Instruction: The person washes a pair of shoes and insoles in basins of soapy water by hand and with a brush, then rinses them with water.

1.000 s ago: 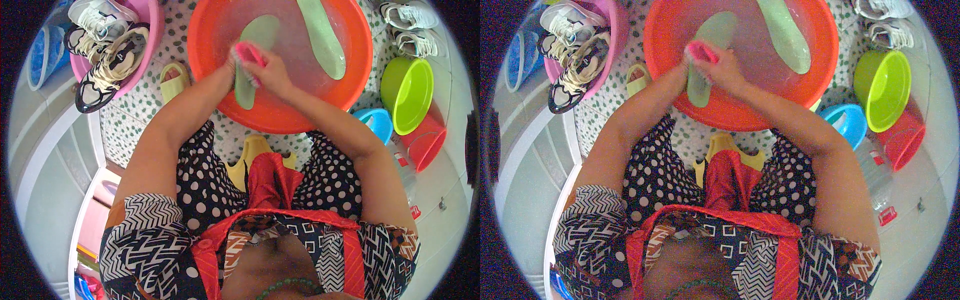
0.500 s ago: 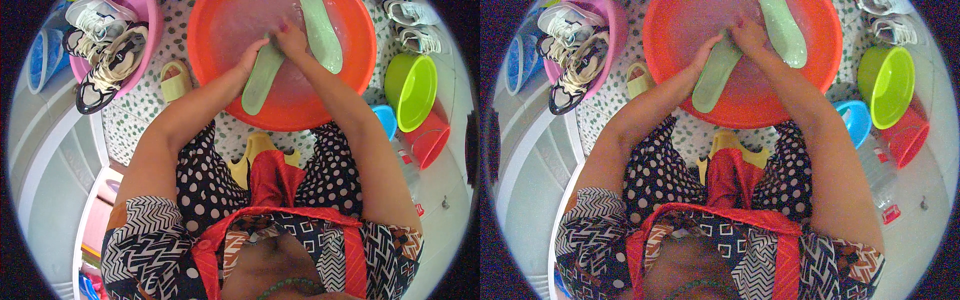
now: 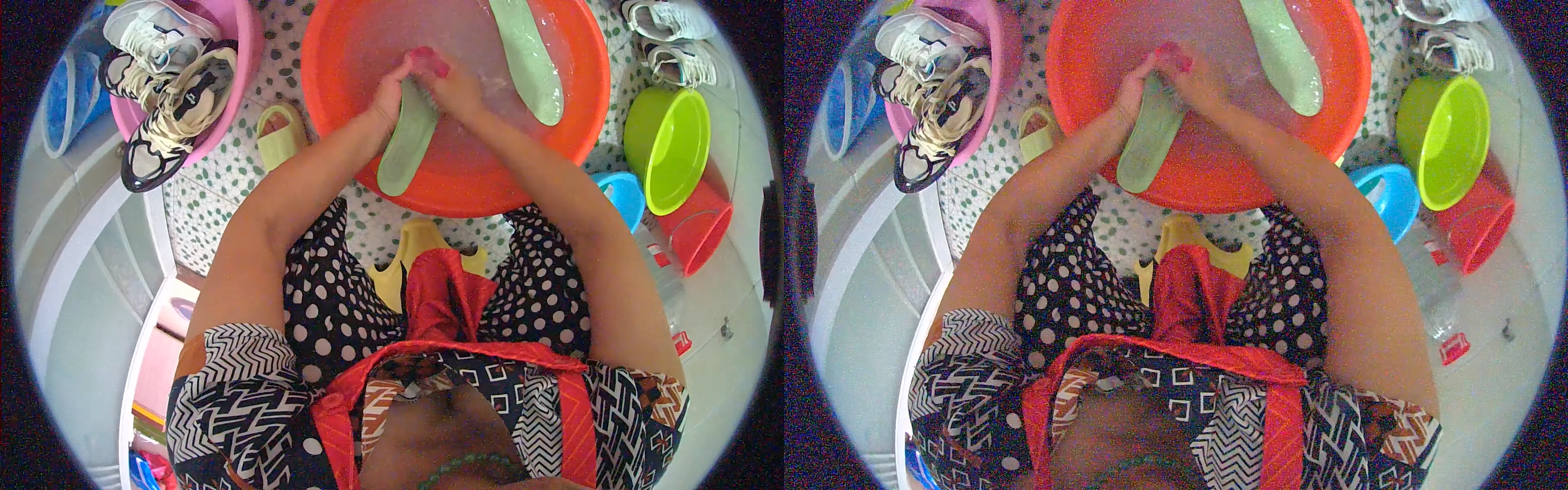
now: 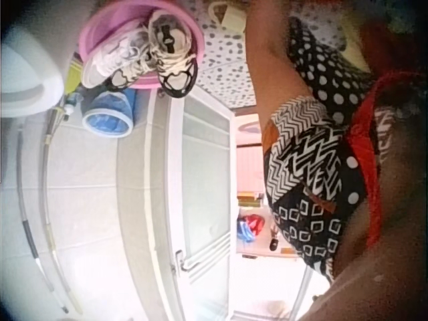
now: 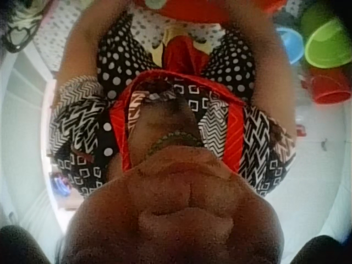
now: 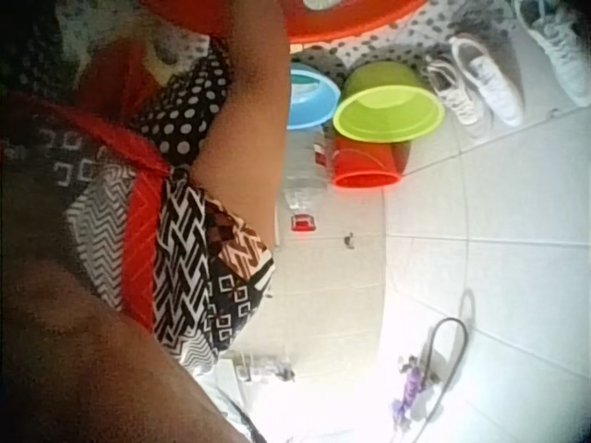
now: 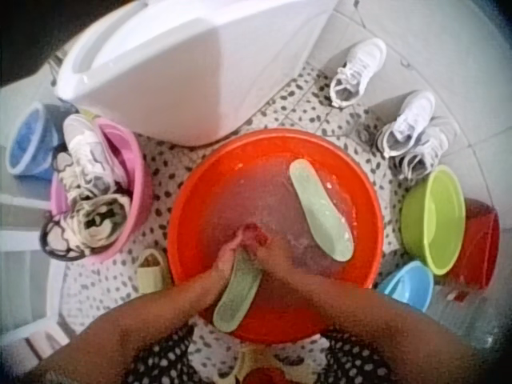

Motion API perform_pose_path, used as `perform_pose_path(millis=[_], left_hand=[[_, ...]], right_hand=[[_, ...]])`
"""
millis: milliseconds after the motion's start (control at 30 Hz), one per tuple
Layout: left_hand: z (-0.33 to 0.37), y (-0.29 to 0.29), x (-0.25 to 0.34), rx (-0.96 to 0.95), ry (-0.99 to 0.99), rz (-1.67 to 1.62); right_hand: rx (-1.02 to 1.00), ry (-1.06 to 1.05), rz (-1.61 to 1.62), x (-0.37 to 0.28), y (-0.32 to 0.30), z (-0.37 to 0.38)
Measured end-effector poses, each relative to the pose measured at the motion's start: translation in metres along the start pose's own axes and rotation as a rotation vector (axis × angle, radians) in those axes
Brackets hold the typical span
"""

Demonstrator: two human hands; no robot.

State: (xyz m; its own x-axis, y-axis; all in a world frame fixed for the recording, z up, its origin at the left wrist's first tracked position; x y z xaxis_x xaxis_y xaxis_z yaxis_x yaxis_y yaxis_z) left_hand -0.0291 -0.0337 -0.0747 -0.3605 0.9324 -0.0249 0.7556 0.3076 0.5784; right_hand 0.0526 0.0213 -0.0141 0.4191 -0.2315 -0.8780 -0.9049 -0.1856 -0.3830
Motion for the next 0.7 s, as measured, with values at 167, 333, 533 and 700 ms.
perform_pose_path(millis=[167, 333, 533, 700], left_hand=[[0.01, -0.016, -0.019, -0.022, -0.22, -0.063], [-0.003, -0.003, 0.028, 0.037, 0.112, 0.049], [0.015, -0.062, 0.046, 0.239, 0.391, 0.303], [0.001, -0.051, 0.044, 0.356, 0.292, 0.171]], right_hand=[[-0.024, 0.163, -0.274, 0.032, -0.012, 0.031], [0.153, -0.247, -0.428, 0.013, -0.049, 0.028], [-0.024, 0.076, -0.133, 0.026, -0.032, -0.019], [-0.149, -0.36, -0.649, 0.01, -0.08, -0.056]])
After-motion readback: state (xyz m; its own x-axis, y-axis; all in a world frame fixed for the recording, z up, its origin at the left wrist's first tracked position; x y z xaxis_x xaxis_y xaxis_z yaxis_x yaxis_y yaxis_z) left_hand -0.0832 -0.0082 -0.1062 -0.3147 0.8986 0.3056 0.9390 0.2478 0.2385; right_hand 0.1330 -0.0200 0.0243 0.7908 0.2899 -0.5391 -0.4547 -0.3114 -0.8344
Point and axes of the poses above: each hand's wrist, its own z-axis towards the middle knuckle, its own y-axis out of the palm, x = y × z, the point moved 10 cm from there along z, towards the middle knuckle, and after that the axes turned 10 degrees about -y, right-handed, at the moved point
